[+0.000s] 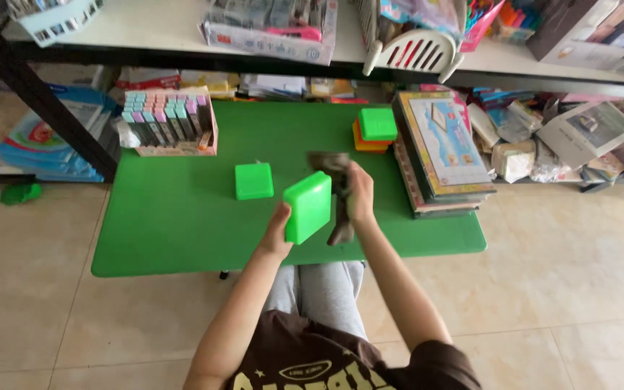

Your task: Wiping colored plastic blocks with a cloth and organizing them on a table.

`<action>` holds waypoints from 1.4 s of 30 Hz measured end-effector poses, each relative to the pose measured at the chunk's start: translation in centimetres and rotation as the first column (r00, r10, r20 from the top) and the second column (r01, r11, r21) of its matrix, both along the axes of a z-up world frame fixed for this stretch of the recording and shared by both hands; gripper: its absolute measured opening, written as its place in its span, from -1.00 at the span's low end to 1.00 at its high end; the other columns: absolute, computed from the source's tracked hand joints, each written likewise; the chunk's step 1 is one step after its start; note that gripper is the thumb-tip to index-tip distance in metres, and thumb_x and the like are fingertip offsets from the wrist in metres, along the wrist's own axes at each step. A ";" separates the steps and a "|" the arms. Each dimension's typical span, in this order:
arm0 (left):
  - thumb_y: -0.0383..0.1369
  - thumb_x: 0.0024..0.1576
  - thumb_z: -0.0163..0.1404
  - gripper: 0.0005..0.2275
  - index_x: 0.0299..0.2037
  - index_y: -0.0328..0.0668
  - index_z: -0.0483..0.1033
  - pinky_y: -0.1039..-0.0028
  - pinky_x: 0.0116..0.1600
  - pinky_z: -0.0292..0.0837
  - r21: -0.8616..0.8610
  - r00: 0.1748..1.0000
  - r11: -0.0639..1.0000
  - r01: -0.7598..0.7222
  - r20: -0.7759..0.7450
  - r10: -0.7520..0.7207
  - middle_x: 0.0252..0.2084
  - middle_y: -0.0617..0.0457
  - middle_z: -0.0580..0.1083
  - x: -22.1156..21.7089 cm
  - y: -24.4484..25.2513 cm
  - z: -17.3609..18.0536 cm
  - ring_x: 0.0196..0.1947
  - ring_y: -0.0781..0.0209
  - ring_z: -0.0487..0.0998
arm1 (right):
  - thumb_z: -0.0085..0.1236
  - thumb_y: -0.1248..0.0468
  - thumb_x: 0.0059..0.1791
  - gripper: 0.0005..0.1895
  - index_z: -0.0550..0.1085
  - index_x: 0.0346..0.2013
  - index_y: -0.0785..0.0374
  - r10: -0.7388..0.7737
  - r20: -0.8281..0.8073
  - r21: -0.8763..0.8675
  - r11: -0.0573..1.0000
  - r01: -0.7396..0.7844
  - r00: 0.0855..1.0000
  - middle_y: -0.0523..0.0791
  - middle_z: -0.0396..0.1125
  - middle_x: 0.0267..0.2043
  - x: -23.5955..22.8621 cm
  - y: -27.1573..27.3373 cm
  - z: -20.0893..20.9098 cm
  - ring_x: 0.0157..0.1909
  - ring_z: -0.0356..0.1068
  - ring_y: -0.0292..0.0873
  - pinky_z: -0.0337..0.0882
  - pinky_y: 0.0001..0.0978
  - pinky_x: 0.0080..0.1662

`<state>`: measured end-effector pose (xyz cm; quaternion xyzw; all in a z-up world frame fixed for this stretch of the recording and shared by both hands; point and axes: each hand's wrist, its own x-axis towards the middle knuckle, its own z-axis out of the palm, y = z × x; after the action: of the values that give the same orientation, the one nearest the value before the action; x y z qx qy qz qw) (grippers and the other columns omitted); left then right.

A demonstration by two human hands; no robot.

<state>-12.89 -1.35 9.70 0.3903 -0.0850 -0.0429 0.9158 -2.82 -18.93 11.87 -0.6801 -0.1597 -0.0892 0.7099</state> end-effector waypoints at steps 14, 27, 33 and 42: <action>0.38 -0.07 0.13 0.01 0.30 -0.49 0.32 0.16 0.48 0.19 0.371 0.766 0.700 -0.611 0.502 0.403 0.24 -0.15 0.27 -0.3 -3.5 2.8 0.36 -0.04 0.28 | -0.17 0.07 0.21 -0.59 0.49 -0.08 0.35 -0.076 -0.020 0.305 0.949 0.078 0.997 -0.15 0.44 -0.19 -4.9 3.8 0.5 -0.18 0.39 -0.32 0.42 -0.48 -0.10; 0.34 -0.06 0.16 -0.04 0.31 -0.41 0.32 0.08 0.46 0.25 0.363 0.752 0.683 -0.634 0.493 0.437 0.25 -0.11 0.28 -1.4 -4.2 1.7 0.36 -0.07 0.30 | -0.18 0.14 0.21 -0.63 0.48 -0.10 0.37 -0.050 -0.119 0.068 0.996 0.058 0.992 -0.12 0.43 -0.27 -1.9 2.0 -5.9 -0.24 0.38 -0.30 0.44 -0.42 -0.17; 0.25 -0.23 0.32 0.02 0.37 -0.25 0.29 0.08 0.47 0.44 0.301 0.647 0.615 -0.729 0.595 0.477 0.30 -0.06 0.28 1.8 -3.1 1.3 0.38 -0.04 0.34 | -0.27 0.19 0.13 -0.56 0.38 0.21 0.32 0.321 -0.549 0.528 0.849 0.023 0.772 0.02 0.40 0.10 -5.2 2.8 -5.8 0.02 0.47 -0.10 0.54 -0.24 0.05; 0.11 -0.27 0.47 0.20 0.44 -0.27 -0.12 0.07 0.42 0.33 0.321 0.653 0.590 -0.741 0.550 0.521 0.41 -0.18 0.21 1.7 -1.1 0.0 0.37 -0.11 0.28 | -0.18 0.11 0.14 -0.52 0.37 0.30 0.24 0.254 -0.562 0.568 0.810 0.145 0.787 -0.06 0.39 0.20 -8.1 4.4 -3.5 0.13 0.42 -0.17 0.41 -0.32 0.14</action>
<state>-11.20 -2.46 9.65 0.6257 -0.1069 0.3519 0.6879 -10.90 -14.52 8.34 -0.4146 0.0944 0.1140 0.8979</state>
